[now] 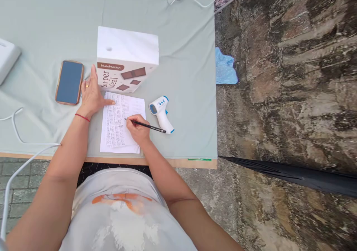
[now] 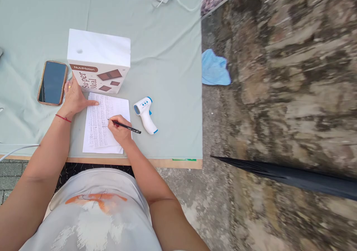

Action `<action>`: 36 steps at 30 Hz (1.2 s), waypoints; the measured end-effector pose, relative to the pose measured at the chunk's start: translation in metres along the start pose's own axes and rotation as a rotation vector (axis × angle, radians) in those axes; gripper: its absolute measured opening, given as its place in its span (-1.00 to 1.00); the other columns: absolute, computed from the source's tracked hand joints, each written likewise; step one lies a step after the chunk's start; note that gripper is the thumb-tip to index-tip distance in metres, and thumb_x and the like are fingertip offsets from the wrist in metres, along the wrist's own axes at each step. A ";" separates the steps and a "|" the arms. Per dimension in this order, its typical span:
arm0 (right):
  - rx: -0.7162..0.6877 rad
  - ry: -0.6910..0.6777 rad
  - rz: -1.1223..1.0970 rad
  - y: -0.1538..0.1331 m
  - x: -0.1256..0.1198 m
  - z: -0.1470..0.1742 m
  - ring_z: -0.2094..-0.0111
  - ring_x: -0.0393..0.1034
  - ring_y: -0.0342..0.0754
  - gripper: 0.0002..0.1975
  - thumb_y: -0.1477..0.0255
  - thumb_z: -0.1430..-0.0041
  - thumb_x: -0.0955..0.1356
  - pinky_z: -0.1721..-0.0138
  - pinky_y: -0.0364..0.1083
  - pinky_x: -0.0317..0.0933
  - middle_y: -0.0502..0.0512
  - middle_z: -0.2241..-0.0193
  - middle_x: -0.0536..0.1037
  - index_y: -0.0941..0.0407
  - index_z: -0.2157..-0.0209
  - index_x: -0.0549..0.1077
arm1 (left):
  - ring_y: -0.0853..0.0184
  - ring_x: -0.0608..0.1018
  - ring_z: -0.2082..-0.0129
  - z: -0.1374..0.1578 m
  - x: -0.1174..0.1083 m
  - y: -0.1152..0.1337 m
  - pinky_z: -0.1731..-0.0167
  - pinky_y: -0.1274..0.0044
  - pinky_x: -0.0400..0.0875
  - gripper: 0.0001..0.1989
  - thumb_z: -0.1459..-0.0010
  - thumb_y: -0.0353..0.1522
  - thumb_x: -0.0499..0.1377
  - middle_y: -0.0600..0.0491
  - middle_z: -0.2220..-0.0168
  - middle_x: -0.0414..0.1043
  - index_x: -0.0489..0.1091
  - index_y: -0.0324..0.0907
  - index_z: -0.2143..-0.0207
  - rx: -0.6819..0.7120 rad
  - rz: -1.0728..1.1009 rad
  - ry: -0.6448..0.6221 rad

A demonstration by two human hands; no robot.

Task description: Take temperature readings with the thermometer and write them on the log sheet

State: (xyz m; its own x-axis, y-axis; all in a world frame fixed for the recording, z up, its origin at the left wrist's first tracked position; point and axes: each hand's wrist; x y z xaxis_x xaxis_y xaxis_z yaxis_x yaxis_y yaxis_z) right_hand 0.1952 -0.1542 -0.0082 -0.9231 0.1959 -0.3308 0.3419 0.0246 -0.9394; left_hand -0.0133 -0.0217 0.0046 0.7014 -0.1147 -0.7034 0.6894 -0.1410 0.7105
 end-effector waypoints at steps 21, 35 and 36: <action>-0.032 -0.047 0.097 -0.002 -0.001 -0.001 0.49 0.31 -0.07 -0.87 0.33 -0.12 0.32 0.36 -0.06 0.27 -0.06 0.55 0.47 0.02 0.47 0.44 | -0.28 -0.05 -0.56 0.000 0.003 -0.003 -0.54 -0.07 -0.39 0.65 0.40 0.09 0.65 -0.24 -0.53 -0.01 -0.30 0.04 -0.56 0.033 0.041 0.023; -0.014 -0.027 0.073 -0.001 0.000 -0.002 0.49 0.34 -0.07 -0.86 0.32 -0.11 0.32 0.36 -0.05 0.29 -0.05 0.54 0.50 0.02 0.48 0.44 | -0.31 -0.14 -0.57 0.000 0.001 0.001 -0.52 -0.09 -0.37 0.64 0.41 0.29 0.54 -0.22 -0.55 -0.04 -0.23 -0.07 -0.55 0.008 0.009 0.002; -0.016 -0.028 0.075 0.000 0.000 -0.002 0.49 0.33 -0.08 -0.87 0.33 -0.11 0.32 0.37 -0.06 0.28 -0.05 0.54 0.49 0.02 0.47 0.44 | -0.31 -0.14 -0.57 0.000 0.001 0.000 -0.52 -0.09 -0.37 0.64 0.41 0.28 0.55 -0.21 -0.55 -0.05 -0.22 -0.06 -0.55 0.012 0.018 0.007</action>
State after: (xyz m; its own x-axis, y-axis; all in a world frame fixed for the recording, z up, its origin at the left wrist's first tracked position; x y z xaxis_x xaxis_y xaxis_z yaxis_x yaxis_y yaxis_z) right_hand 0.1951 -0.1522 -0.0077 -0.8992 0.1704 -0.4030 0.4129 0.0262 -0.9104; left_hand -0.0124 -0.0217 0.0037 0.7150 -0.1108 -0.6903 0.6744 -0.1507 0.7228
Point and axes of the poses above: each hand's wrist, its own z-axis away from the middle knuckle, its own x-axis out of the palm, y = z × x
